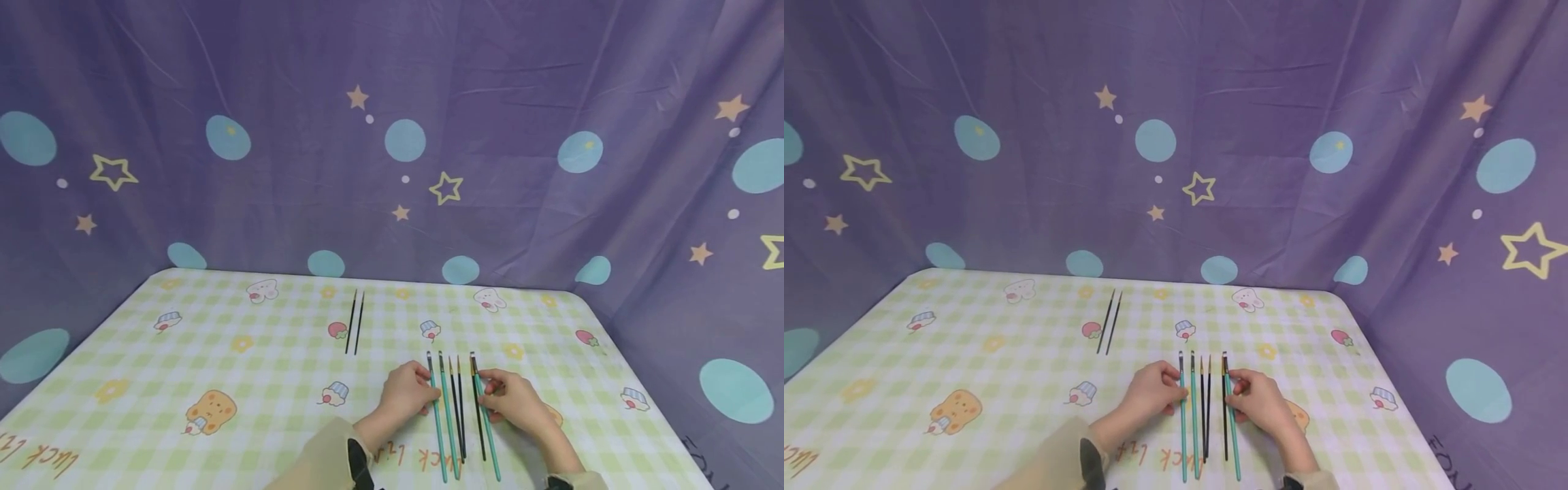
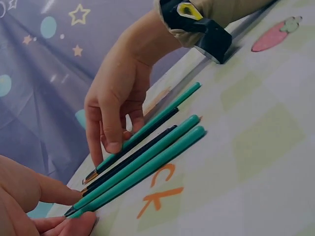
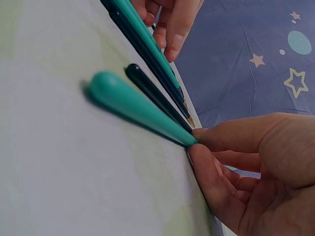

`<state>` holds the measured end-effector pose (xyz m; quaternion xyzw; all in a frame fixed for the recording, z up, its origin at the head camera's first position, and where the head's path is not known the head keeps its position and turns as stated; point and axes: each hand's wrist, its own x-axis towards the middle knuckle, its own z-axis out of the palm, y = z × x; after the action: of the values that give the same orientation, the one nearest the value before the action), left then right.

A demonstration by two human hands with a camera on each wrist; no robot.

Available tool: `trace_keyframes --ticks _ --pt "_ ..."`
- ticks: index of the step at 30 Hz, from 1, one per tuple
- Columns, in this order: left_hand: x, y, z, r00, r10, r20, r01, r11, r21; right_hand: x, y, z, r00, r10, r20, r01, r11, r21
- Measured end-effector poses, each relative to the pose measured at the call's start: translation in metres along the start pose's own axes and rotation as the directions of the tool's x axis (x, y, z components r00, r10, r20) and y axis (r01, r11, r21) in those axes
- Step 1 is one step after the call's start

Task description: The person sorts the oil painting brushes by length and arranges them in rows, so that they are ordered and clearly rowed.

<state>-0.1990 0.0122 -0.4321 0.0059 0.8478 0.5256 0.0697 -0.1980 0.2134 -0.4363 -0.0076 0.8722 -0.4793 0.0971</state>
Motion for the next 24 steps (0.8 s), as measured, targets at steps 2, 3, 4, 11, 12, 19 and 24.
trace_keyframes --ticks 2,3,4,11,12,19,24 --pt "-0.001 0.000 0.002 1.000 0.014 -0.026 -0.013 0.998 0.054 0.000 0.000 0.000 1.000 -0.002 0.003 0.002 1.000 -0.002" --pt "-0.001 0.001 0.003 0.999 0.021 -0.038 -0.018 0.997 0.078 0.000 0.000 0.000 1.000 -0.004 0.004 0.004 1.000 -0.002" --pt "-0.001 0.001 0.004 0.999 0.027 -0.046 -0.022 0.995 0.099 0.000 0.000 0.000 1.000 -0.007 0.005 0.007 1.000 -0.004" --pt "0.001 0.001 0.010 0.994 0.059 -0.090 -0.039 0.976 0.215 -0.001 0.000 -0.001 1.000 -0.012 0.009 0.012 1.000 0.002" --pt "0.001 0.001 0.011 0.994 0.063 -0.094 -0.040 0.973 0.228 -0.001 0.000 -0.001 1.000 -0.012 0.008 0.012 1.000 0.002" --pt "0.002 0.000 0.015 0.991 0.068 -0.116 -0.033 0.959 0.282 -0.001 0.001 -0.001 1.000 -0.006 0.006 0.006 1.000 0.003" --pt "0.005 -0.001 0.015 0.988 0.067 -0.137 -0.022 0.951 0.310 -0.001 0.000 0.000 1.000 0.002 0.001 -0.002 1.000 -0.002"
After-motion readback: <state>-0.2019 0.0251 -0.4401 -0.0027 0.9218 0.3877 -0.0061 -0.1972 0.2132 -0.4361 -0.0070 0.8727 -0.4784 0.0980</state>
